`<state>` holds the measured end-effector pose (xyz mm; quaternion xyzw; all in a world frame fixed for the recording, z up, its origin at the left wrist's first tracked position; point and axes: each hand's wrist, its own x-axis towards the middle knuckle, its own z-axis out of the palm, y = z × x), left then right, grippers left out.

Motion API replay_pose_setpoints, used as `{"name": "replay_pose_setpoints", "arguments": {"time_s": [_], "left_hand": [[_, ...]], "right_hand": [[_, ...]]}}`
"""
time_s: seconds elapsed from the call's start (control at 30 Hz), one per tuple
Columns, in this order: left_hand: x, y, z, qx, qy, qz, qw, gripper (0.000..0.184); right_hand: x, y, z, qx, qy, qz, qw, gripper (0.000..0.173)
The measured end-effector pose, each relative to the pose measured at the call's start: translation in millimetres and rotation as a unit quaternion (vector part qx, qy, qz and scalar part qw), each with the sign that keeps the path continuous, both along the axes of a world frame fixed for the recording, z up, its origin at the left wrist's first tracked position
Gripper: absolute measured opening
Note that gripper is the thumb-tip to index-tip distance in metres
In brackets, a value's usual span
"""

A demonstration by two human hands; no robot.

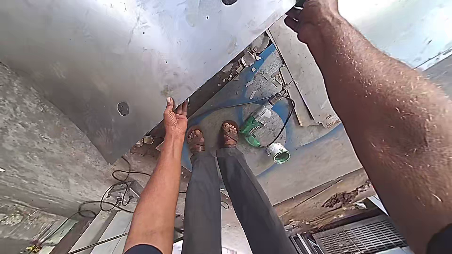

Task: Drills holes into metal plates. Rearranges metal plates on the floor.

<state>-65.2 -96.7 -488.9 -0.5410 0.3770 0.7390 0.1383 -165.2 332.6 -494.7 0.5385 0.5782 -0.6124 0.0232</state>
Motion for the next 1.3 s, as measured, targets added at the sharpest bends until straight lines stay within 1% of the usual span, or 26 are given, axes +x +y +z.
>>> {"name": "replay_pose_setpoints", "arguments": {"time_s": [0.07, 0.1, 0.13, 0.2, 0.27, 0.3, 0.33, 0.37, 0.4, 0.43, 0.47, 0.57, 0.63, 0.7, 0.77, 0.87, 0.93, 1.0, 1.07, 1.1, 1.17, 1.23, 1.3], "left_hand": [[4, -1, -11, 0.008, -0.037, -0.054, 0.998, 0.054], [14, -7, -14, 0.002, -0.073, -0.092, 0.993, 0.057], [25, -14, -17, -0.003, -0.103, -0.123, 0.987, 0.058], [43, -28, -27, -0.035, -0.143, -0.142, 0.979, 0.055], [73, -50, -25, -0.084, -0.181, -0.159, 0.967, 0.050], [86, -61, -22, -0.105, -0.191, -0.182, 0.959, 0.048], [98, -71, -20, -0.120, -0.197, -0.214, 0.949, 0.046], [112, -83, -15, -0.131, -0.201, -0.250, 0.938, 0.044], [128, -96, -7, -0.141, -0.204, -0.288, 0.925, 0.043], [144, -109, 2, -0.146, -0.206, -0.323, 0.912, 0.044], [158, -121, 10, -0.149, -0.208, -0.354, 0.900, 0.044], [195, -156, 31, -0.157, -0.224, -0.436, 0.857, 0.043], [218, -179, 42, -0.158, -0.242, -0.479, 0.829, 0.041], [237, -197, 52, -0.157, -0.265, -0.503, 0.807, 0.040], [248, -208, 57, -0.159, -0.278, -0.507, 0.800, 0.041], [255, -212, 69, -0.174, -0.277, -0.512, 0.794, 0.041], [248, -202, 77, -0.193, -0.255, -0.527, 0.787, 0.041], [235, -182, 92, -0.201, -0.207, -0.559, 0.777, 0.040], [212, -145, 114, -0.166, -0.136, -0.591, 0.778, 0.045], [200, -121, 130, -0.133, -0.097, -0.595, 0.786, 0.050], [179, -67, 168, -0.045, -0.043, -0.570, 0.820, 0.062], [163, -19, 216, 0.045, -0.042, -0.528, 0.847, 0.071], [150, 24, 265, 0.122, -0.056, -0.471, 0.872, 0.069]], "right_hand": [[14, -6, -16, -0.003, -0.008, -0.015, 1.000, 0.030], [35, -13, -24, -0.013, -0.022, -0.010, 1.000, 0.034], [59, -20, -31, -0.020, -0.035, 0.004, 0.999, 0.038], [108, -44, -42, -0.016, -0.061, 0.020, 0.998, 0.039], [179, -80, -44, 0.050, -0.147, 0.053, 0.987, 0.045], [212, -96, -43, 0.103, -0.203, 0.069, 0.971, 0.055], [241, -110, -42, 0.140, -0.253, 0.072, 0.955, 0.070], [270, -123, -42, 0.155, -0.295, 0.058, 0.941, 0.087], [297, -133, -43, 0.151, -0.327, 0.037, 0.932, 0.103], [322, -142, -50, 0.142, -0.348, 0.019, 0.926, 0.114], [341, -147, -59, 0.130, -0.357, 0.010, 0.925, 0.119], [367, -160, -88, 0.098, -0.339, 0.003, 0.936, 0.119], [367, -164, -104, 0.107, -0.329, -0.016, 0.938, 0.126], [361, -166, -120, 0.131, -0.343, -0.049, 0.929, 0.134], [357, -165, -128, 0.141, -0.339, -0.089, 0.926, 0.134], [361, -165, -117, 0.101, -0.274, -0.131, 0.947, 0.130], [361, -168, -92, 0.056, -0.234, -0.133, 0.962, 0.129], [361, -178, -43, 0.014, -0.215, -0.114, 0.970, 0.124], [365, -189, 10, -0.022, -0.183, -0.084, 0.979, 0.118], [365, -196, 41, -0.041, -0.164, -0.061, 0.984, 0.115], [363, -208, 113, -0.085, -0.133, -0.002, 0.987, 0.113], [362, -223, 196, -0.133, -0.114, 0.077, 0.982, 0.111], [365, -233, 277, -0.157, -0.094, 0.181, 0.966, 0.109]]}}
